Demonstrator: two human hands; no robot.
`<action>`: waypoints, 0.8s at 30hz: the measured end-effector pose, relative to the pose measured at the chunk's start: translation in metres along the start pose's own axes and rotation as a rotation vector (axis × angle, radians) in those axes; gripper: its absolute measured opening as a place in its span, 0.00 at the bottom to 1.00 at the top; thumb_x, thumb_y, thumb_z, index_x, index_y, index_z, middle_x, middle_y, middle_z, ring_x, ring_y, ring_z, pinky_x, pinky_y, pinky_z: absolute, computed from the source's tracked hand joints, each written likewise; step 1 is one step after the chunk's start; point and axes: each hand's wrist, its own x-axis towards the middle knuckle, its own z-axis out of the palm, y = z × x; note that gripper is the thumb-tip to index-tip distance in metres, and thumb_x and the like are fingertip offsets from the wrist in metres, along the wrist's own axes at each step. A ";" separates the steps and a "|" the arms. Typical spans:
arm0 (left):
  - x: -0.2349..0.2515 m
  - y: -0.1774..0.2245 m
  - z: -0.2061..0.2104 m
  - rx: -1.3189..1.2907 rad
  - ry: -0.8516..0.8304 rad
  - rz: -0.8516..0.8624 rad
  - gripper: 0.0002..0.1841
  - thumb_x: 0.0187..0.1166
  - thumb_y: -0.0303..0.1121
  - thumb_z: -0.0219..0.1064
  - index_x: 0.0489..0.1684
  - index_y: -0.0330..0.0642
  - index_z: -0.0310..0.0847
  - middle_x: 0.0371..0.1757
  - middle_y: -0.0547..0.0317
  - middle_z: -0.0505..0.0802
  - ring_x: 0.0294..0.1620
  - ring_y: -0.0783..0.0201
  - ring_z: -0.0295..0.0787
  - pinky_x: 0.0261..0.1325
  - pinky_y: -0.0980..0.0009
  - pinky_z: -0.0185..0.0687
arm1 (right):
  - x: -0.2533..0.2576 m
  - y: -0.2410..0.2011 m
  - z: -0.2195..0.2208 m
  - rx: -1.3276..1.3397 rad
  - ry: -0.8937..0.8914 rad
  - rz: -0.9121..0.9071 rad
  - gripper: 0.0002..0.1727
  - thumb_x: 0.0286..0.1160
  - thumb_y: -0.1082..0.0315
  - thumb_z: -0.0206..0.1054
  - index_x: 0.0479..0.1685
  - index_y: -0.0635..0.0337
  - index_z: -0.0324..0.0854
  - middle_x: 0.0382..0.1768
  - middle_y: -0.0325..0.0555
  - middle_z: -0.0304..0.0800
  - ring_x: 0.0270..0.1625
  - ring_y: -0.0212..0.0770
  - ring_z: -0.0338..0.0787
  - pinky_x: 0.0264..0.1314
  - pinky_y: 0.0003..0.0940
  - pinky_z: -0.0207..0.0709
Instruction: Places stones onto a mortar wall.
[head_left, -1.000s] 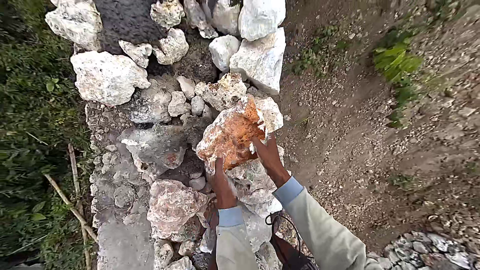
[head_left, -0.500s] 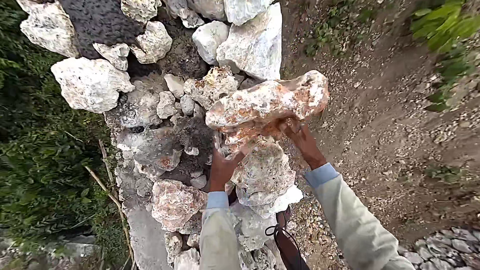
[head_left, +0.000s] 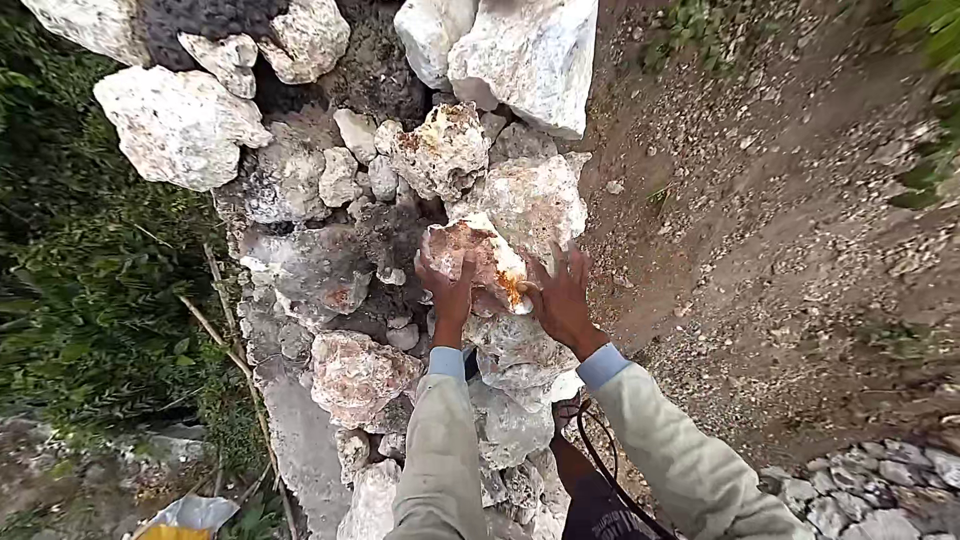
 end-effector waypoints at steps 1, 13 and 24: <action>0.004 -0.007 -0.004 -0.058 0.006 -0.009 0.55 0.75 0.58 0.71 0.98 0.54 0.32 0.96 0.47 0.52 0.93 0.49 0.53 0.89 0.47 0.57 | -0.001 -0.006 -0.004 0.103 -0.013 0.033 0.39 0.89 0.38 0.47 0.88 0.57 0.67 0.89 0.65 0.60 0.93 0.71 0.50 0.91 0.73 0.38; 0.024 -0.039 0.009 -0.284 0.095 -0.158 0.42 0.87 0.60 0.54 0.95 0.47 0.47 0.90 0.47 0.67 0.89 0.57 0.64 0.89 0.55 0.60 | 0.030 -0.057 0.010 0.367 -0.093 0.308 0.67 0.48 0.33 0.84 0.91 0.62 0.58 0.77 0.71 0.72 0.79 0.70 0.71 0.81 0.63 0.67; -0.044 0.052 0.049 0.418 -0.024 -0.014 0.57 0.65 0.76 0.66 0.96 0.57 0.49 0.93 0.39 0.54 0.86 0.28 0.54 0.73 0.20 0.56 | 0.066 0.062 -0.125 0.459 -0.202 0.135 0.57 0.49 0.35 0.84 0.88 0.44 0.69 0.95 0.57 0.43 0.93 0.62 0.50 0.88 0.66 0.55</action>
